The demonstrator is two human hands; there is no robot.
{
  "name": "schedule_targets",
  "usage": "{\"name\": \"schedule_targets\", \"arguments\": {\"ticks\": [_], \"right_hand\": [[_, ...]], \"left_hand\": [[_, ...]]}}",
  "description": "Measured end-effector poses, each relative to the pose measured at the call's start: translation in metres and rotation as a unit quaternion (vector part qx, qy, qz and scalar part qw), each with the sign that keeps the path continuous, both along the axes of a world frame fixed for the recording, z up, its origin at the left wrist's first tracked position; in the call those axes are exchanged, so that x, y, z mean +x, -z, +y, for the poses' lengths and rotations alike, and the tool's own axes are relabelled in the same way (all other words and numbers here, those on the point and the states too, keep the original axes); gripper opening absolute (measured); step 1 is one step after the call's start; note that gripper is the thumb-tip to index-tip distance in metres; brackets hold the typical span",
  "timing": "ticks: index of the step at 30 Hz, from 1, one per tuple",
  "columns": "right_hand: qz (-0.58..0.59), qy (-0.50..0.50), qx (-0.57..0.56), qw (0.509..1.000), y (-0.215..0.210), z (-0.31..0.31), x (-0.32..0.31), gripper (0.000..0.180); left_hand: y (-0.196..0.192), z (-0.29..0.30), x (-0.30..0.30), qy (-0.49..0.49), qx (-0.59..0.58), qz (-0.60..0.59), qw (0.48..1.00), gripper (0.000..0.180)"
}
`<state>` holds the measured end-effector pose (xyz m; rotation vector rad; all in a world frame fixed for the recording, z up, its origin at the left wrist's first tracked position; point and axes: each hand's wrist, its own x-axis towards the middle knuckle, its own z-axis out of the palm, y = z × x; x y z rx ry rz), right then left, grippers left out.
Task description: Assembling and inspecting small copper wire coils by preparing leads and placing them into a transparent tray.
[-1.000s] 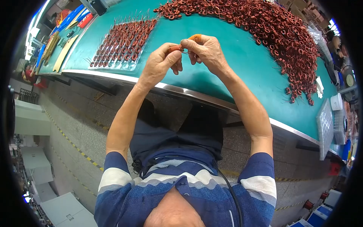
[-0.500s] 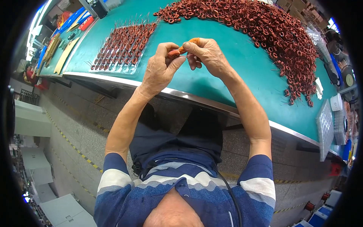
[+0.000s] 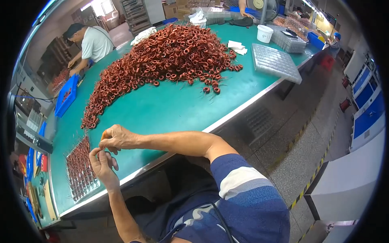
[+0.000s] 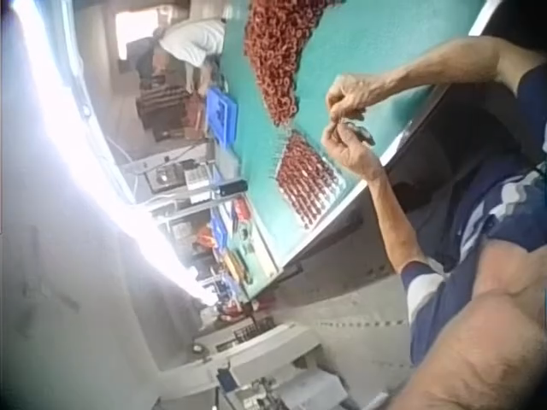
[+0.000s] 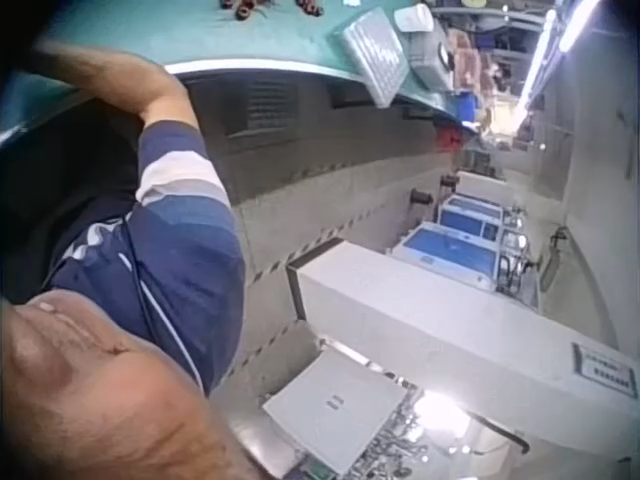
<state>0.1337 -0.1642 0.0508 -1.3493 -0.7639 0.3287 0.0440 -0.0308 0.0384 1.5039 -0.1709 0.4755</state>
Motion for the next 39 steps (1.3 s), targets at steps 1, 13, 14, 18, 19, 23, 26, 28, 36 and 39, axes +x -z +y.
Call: {"name": "schedule_targets", "arguments": {"ticks": [1, 13, 14, 18, 19, 23, 26, 28, 36, 39], "right_hand": [[0.010, -0.015, 0.034, 0.999, 0.001, 0.002, 0.000, 0.023], [-0.277, 0.135, 0.080, 0.948, 0.005, 0.015, -0.004, 0.018], [-0.222, 0.108, 0.068, 0.967, 0.004, 0.014, -0.006, 0.018], [0.024, -0.063, 0.093, 0.993, 0.005, 0.020, -0.005, 0.015], [0.055, -0.071, 0.094, 0.991, 0.007, 0.019, 0.000, 0.015], [0.064, -0.015, 0.054, 0.996, -0.007, 0.000, 0.003, 0.030], [0.104, 0.046, 0.096, 0.989, -0.010, 0.007, 0.009, 0.042], [0.091, 0.090, 0.068, 0.989, 0.003, 0.002, 0.026, 0.043], [0.071, 0.026, -0.060, 0.995, -0.001, 0.028, -0.002, 0.033], [0.128, 0.053, -0.061, 0.988, 0.001, 0.007, 0.008, 0.031]], "left_hand": [[-0.001, -0.001, 0.002, 0.010, -0.039, 0.005, 0.999, 0.016], [-0.009, 0.001, -0.005, 0.032, -0.188, 0.055, 0.980, 0.015], [-0.008, 0.002, -0.006, 0.030, -0.189, 0.057, 0.980, 0.015], [-0.013, 0.012, -0.013, 0.040, -0.183, 0.106, 0.977, 0.016], [-0.017, 0.013, -0.010, 0.046, -0.183, 0.138, 0.972, 0.017], [-0.035, 0.004, 0.002, 0.135, -0.190, 0.136, 0.963, 0.017], [-0.020, 0.023, 0.014, 0.180, -0.228, 0.099, 0.952, 0.012], [-0.013, 0.030, 0.022, 0.161, -0.222, 0.095, 0.957, 0.014], [0.007, 0.048, 0.020, -0.088, 0.311, -0.021, 0.946, 0.017], [-0.006, 0.036, 0.032, -0.010, 0.401, -0.023, 0.916, 0.022]]}}
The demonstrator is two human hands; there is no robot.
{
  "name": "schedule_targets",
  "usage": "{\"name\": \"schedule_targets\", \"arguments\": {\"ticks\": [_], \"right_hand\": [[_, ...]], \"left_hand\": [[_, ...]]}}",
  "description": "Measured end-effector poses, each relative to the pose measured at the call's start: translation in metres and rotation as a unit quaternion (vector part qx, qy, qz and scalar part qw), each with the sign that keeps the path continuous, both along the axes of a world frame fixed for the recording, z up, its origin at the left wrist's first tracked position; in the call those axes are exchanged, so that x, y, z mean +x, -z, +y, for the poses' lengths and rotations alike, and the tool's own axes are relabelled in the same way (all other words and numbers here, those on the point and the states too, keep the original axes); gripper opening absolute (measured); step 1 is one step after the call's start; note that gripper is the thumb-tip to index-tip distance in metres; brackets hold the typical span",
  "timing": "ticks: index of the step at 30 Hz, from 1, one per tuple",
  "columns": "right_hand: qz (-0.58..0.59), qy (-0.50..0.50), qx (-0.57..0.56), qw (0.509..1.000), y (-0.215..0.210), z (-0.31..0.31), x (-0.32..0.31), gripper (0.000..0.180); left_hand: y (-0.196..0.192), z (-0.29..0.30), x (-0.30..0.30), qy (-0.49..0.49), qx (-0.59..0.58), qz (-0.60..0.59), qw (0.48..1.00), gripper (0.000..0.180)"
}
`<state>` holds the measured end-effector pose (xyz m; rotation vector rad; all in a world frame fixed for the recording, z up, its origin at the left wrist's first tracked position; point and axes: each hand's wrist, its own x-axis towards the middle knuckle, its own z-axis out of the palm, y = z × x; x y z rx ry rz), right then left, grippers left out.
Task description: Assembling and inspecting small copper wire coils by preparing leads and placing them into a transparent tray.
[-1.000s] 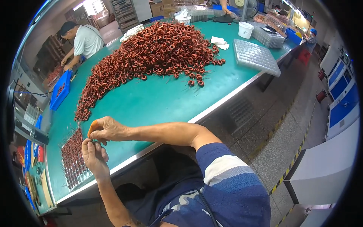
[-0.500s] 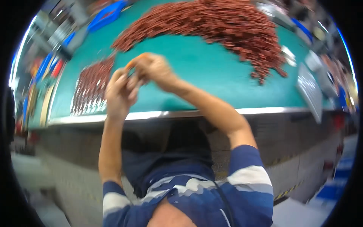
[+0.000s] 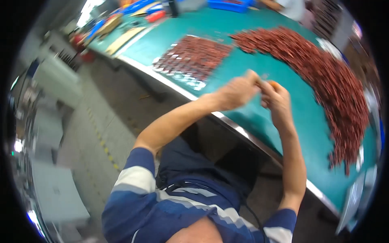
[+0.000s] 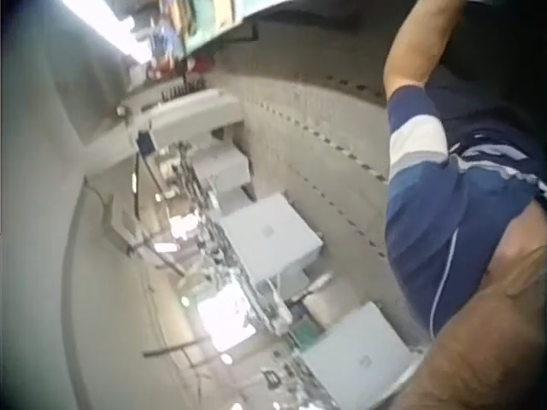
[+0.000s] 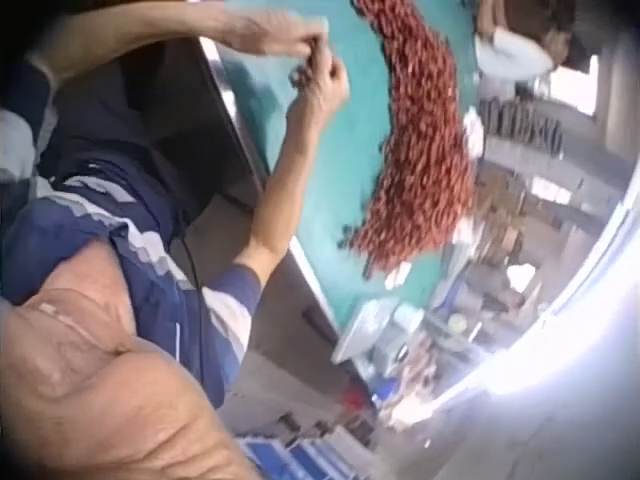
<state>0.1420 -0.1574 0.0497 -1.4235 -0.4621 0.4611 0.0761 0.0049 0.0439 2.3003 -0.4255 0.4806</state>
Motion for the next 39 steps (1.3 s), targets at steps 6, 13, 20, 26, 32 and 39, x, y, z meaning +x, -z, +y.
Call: {"name": "schedule_targets", "arguments": {"ticks": [6, 13, 20, 26, 32, 39], "right_hand": [[0.072, -0.093, 0.007, 0.993, 0.009, 0.006, 0.002, 0.023], [-0.009, 0.000, -0.068, 0.998, 0.020, 0.006, 0.001, 0.020], [-0.072, 0.015, 0.006, 0.997, 0.000, 0.023, -0.013, 0.023], [-0.055, 0.000, 0.021, 0.998, 0.011, 0.005, 0.006, 0.031], [-0.061, -0.010, 0.046, 0.997, 0.015, 0.015, -0.003, 0.041], [-0.145, 0.076, 0.044, 0.986, 0.026, 0.014, 0.010, 0.042]], "left_hand": [[-0.018, 0.022, -0.020, 0.040, 0.130, 0.042, 0.990, 0.026], [0.014, 0.022, -0.007, 0.013, 0.332, -0.086, 0.939, 0.023], [0.019, 0.014, -0.021, 0.090, -0.460, 0.037, 0.882, 0.020], [0.028, -0.009, -0.010, 0.129, -0.549, 0.087, 0.821, 0.029], [0.027, -0.009, -0.014, 0.075, -0.520, 0.128, 0.841, 0.027], [0.036, -0.008, -0.017, 0.057, -0.557, 0.144, 0.816, 0.024]]}}
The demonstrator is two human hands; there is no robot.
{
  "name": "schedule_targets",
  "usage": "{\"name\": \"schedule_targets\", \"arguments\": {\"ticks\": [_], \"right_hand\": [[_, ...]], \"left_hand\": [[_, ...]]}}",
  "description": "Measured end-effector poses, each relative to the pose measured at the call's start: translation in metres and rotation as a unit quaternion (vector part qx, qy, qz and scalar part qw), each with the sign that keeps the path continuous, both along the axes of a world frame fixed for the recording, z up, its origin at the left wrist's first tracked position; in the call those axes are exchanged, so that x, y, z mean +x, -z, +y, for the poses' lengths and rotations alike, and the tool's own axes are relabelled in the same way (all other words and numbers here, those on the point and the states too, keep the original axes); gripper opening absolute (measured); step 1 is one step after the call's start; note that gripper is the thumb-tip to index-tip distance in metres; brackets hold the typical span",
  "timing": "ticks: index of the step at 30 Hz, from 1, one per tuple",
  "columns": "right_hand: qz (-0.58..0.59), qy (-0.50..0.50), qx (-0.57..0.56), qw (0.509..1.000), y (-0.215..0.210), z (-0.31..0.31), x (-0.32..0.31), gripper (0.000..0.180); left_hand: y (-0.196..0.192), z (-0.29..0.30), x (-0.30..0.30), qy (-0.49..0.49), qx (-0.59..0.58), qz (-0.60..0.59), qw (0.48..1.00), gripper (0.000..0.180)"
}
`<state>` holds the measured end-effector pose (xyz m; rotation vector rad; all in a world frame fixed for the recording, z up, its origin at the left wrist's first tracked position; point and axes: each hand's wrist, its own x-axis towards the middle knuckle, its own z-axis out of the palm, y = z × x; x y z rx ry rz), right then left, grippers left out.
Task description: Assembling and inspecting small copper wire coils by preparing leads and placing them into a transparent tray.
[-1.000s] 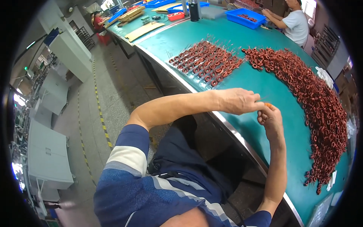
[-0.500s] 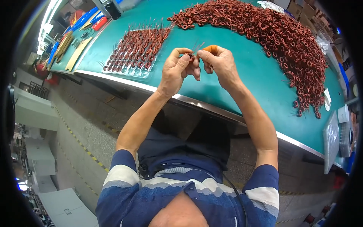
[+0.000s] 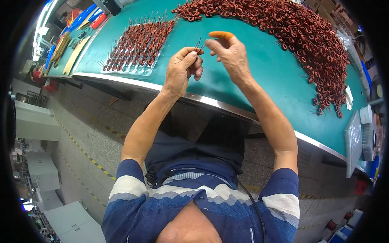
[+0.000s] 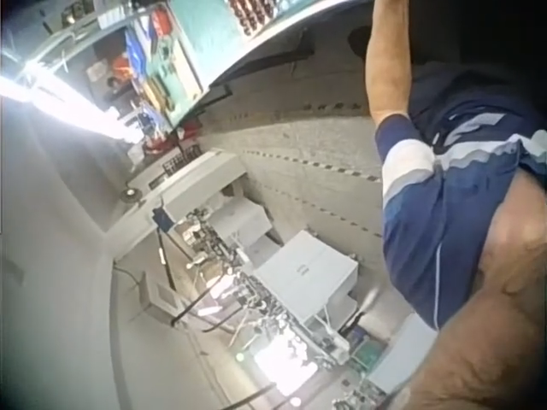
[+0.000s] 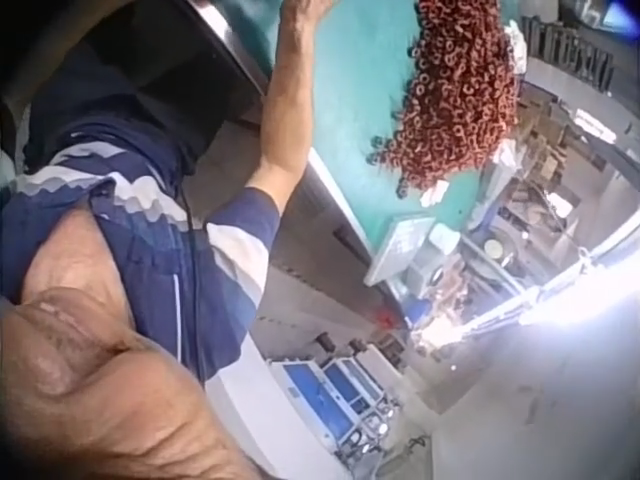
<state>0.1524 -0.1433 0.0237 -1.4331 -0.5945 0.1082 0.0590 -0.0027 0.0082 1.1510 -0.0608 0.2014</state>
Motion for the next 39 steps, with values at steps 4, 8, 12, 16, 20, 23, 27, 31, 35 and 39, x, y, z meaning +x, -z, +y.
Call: {"name": "schedule_targets", "arguments": {"ticks": [4, 8, 12, 16, 20, 23, 27, 31, 35, 39], "right_hand": [[0.005, 0.008, -0.036, 0.999, -0.007, -0.007, 0.003, 0.045], [-0.031, -0.045, -0.095, 0.994, -0.006, 0.006, -0.011, 0.042], [-0.045, -0.086, -0.136, 0.986, -0.002, 0.002, -0.015, 0.032], [-0.037, -0.063, -0.126, 0.989, 0.005, 0.010, -0.022, 0.024], [-0.044, -0.008, -0.095, 0.994, 0.002, 0.020, -0.007, 0.020], [-0.077, -0.023, -0.130, 0.988, -0.034, 0.051, -0.002, 0.024], [-0.156, -0.144, -0.183, 0.960, -0.060, 0.142, -0.025, 0.026], [-0.179, -0.201, -0.252, 0.930, -0.029, 0.225, -0.030, 0.024], [-0.170, -0.192, -0.285, 0.924, -0.006, 0.264, -0.041, 0.026], [-0.112, -0.242, -0.292, 0.918, -0.001, 0.274, -0.043, 0.027]], "left_hand": [[0.003, 0.002, 0.000, -0.015, 0.001, 0.003, 1.000, 0.024], [0.005, 0.012, -0.009, -0.051, 0.068, -0.005, 0.996, 0.021], [0.010, 0.002, -0.006, -0.052, 0.168, -0.016, 0.984, 0.020], [0.018, 0.011, -0.010, -0.060, 0.183, 0.004, 0.981, 0.026], [0.042, 0.022, -0.009, -0.136, 0.279, -0.017, 0.951, 0.041], [0.043, 0.018, -0.003, -0.181, 0.349, -0.089, 0.915, 0.023], [0.044, 0.017, -0.004, -0.136, 0.356, -0.067, 0.922, 0.020], [0.043, 0.019, -0.006, -0.094, 0.342, -0.103, 0.929, 0.020], [0.045, 0.020, -0.003, -0.094, 0.330, -0.133, 0.930, 0.024], [0.050, 0.018, -0.002, -0.085, 0.334, -0.131, 0.930, 0.024]]}}
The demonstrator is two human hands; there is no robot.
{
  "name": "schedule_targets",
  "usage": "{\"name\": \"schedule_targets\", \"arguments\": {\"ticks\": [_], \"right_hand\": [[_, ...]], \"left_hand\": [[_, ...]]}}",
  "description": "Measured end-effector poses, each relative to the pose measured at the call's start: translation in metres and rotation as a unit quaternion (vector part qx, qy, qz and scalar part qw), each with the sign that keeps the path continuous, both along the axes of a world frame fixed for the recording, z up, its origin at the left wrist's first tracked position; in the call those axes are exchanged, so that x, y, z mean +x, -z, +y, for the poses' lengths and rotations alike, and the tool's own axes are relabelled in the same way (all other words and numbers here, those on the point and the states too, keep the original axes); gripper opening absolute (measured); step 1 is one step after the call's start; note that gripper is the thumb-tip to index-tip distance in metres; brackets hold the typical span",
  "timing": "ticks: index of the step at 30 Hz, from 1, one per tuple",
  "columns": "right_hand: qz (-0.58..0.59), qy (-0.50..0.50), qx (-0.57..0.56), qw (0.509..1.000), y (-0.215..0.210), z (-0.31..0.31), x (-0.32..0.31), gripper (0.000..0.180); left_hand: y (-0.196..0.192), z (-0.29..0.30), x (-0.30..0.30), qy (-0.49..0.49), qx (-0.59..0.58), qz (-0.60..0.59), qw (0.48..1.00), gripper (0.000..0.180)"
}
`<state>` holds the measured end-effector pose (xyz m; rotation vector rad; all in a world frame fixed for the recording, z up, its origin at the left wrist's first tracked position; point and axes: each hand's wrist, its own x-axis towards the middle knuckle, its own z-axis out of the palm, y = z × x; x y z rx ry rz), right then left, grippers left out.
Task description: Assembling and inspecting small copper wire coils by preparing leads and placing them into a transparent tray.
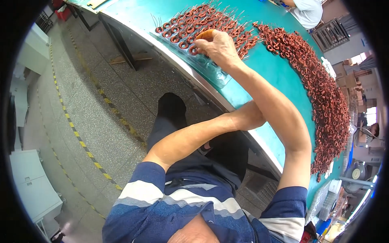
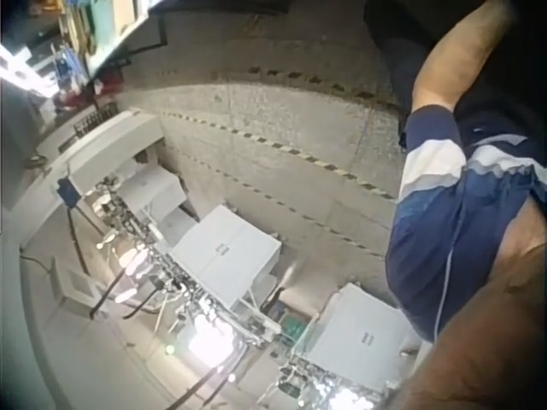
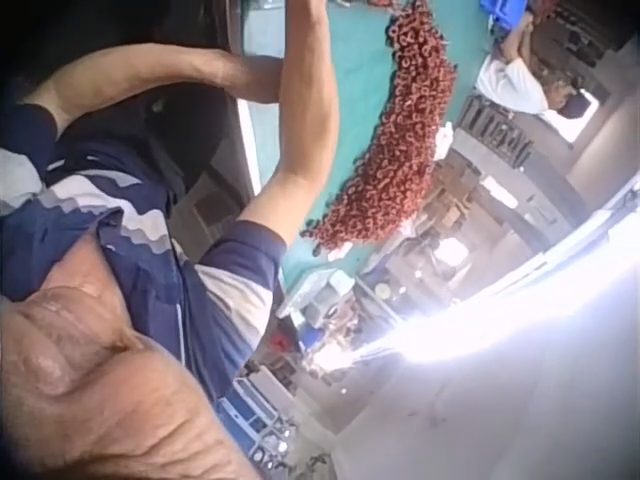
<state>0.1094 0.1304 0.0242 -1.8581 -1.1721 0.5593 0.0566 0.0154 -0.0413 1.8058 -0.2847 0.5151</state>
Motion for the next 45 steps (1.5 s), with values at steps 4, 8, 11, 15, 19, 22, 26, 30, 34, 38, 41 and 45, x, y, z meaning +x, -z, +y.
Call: {"name": "schedule_targets", "arguments": {"ticks": [4, 8, 11, 15, 19, 22, 26, 30, 34, 38, 41, 45], "right_hand": [[-0.257, 0.029, 0.010, 0.966, -0.008, -0.002, -0.002, 0.048], [-0.457, 0.089, 0.094, 0.880, -0.075, -0.044, 0.067, 0.036], [-0.507, 0.136, 0.026, 0.851, -0.085, -0.085, 0.158, 0.033], [-0.515, 0.224, -0.200, 0.803, -0.061, -0.138, 0.234, 0.024], [-0.352, 0.211, -0.236, 0.881, -0.022, -0.116, 0.222, 0.047], [-0.423, 0.233, -0.193, 0.854, 0.014, -0.108, 0.219, 0.053], [-0.459, 0.243, -0.193, 0.832, 0.025, -0.106, 0.228, 0.040], [-0.533, 0.202, -0.107, 0.815, 0.025, -0.153, 0.245, 0.022], [-0.525, 0.137, -0.069, 0.837, 0.027, -0.190, 0.263, 0.026], [-0.475, 0.162, -0.131, 0.855, 0.038, -0.173, 0.246, 0.025], [-0.365, 0.223, -0.150, 0.892, 0.023, -0.164, 0.216, 0.027], [-0.409, 0.297, -0.100, 0.857, 0.030, -0.178, 0.215, 0.019]], "left_hand": [[0.010, -0.001, 0.002, -0.040, 0.038, -0.081, 0.995, 0.022], [-0.006, 0.004, -0.007, -0.005, 0.007, 0.056, 0.998, 0.019], [0.003, 0.005, -0.006, -0.019, 0.005, -0.024, 1.000, 0.017], [-0.005, 0.001, -0.003, 0.009, 0.004, -0.037, 0.999, 0.016], [-0.007, 0.006, -0.011, 0.009, -0.017, 0.001, 1.000, 0.014], [-0.011, 0.005, -0.012, 0.012, -0.015, 0.005, 1.000, 0.014], [-0.013, 0.011, -0.013, 0.022, -0.017, 0.035, 0.999, 0.014], [-0.019, 0.011, -0.005, 0.029, -0.010, 0.046, 0.998, 0.017], [-0.020, 0.001, 0.002, 0.057, -0.006, 0.056, 0.997, 0.016], [-0.023, 0.007, -0.008, 0.051, -0.014, 0.102, 0.993, 0.017], [-0.023, 0.010, -0.013, 0.047, 0.014, 0.119, 0.992, 0.017], [-0.027, 0.000, -0.011, 0.074, 0.006, 0.131, 0.989, 0.018]]}}
